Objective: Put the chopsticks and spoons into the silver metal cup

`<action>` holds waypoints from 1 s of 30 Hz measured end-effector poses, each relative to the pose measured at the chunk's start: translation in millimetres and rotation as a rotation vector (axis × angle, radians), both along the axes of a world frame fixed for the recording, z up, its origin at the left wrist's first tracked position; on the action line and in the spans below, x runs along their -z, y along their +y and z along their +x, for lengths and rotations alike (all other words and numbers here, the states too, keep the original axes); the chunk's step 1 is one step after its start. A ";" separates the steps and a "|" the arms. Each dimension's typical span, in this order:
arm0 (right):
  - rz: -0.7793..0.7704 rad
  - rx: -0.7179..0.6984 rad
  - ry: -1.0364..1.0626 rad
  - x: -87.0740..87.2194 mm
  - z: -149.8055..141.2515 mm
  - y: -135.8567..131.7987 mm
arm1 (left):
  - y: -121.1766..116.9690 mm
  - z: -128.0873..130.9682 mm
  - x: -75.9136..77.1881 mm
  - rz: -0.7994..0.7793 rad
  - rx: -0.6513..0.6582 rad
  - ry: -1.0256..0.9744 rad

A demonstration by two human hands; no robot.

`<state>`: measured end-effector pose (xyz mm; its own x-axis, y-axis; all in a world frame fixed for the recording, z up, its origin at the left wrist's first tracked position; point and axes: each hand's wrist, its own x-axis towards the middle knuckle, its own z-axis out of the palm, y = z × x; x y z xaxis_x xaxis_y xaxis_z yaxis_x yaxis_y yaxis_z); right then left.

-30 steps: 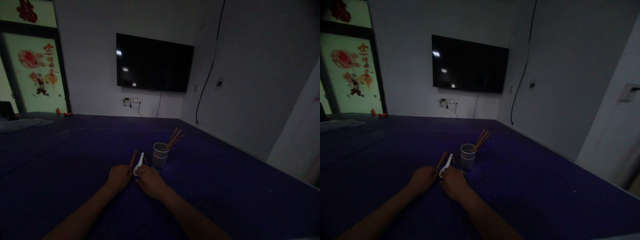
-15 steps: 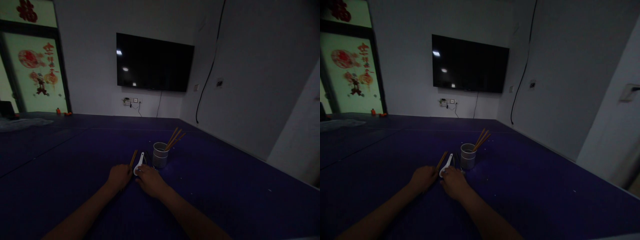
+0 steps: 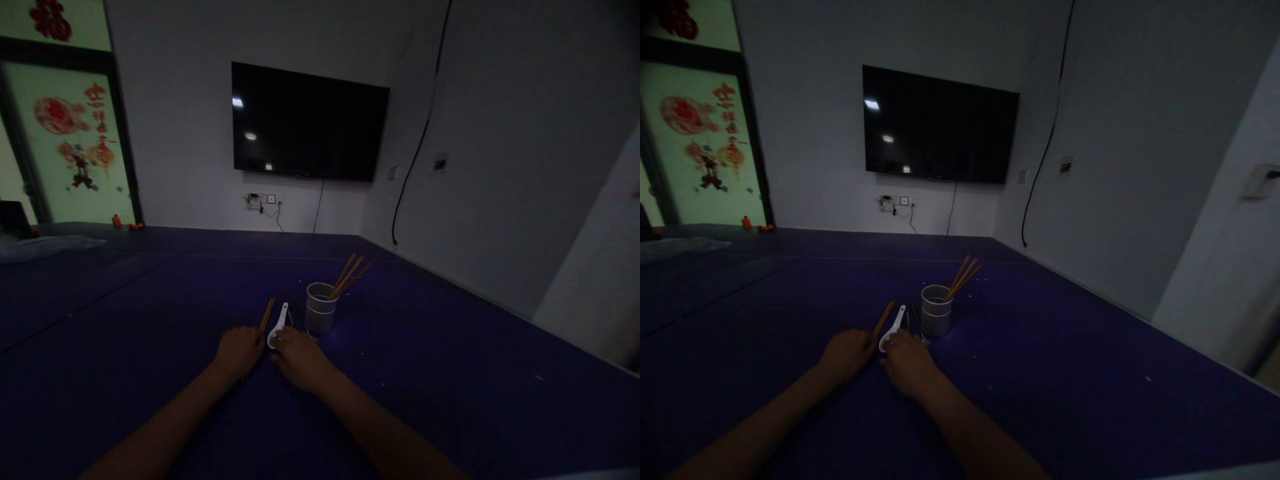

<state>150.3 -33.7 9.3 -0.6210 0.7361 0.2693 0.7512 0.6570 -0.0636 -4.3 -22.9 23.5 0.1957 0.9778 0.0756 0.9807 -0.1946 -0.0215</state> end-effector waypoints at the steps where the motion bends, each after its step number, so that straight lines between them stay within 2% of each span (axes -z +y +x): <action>1: 0.003 0.002 0.001 0.0 0.0 -0.1 | 0.2 0.0 0.3 0.003 0.000 -0.001; 8: 0.005 -0.001 0.004 0.3 0.5 -0.3 | 1.9 -0.7 3.1 0.029 0.010 -0.003; 19: 0.014 -0.004 0.004 0.5 0.7 -0.6 | 0.1 0.3 -0.4 -0.002 0.010 0.000; 30: 0.017 -0.007 0.022 3.1 0.9 1.3 | 3.4 -0.4 4.4 0.010 -0.006 -0.019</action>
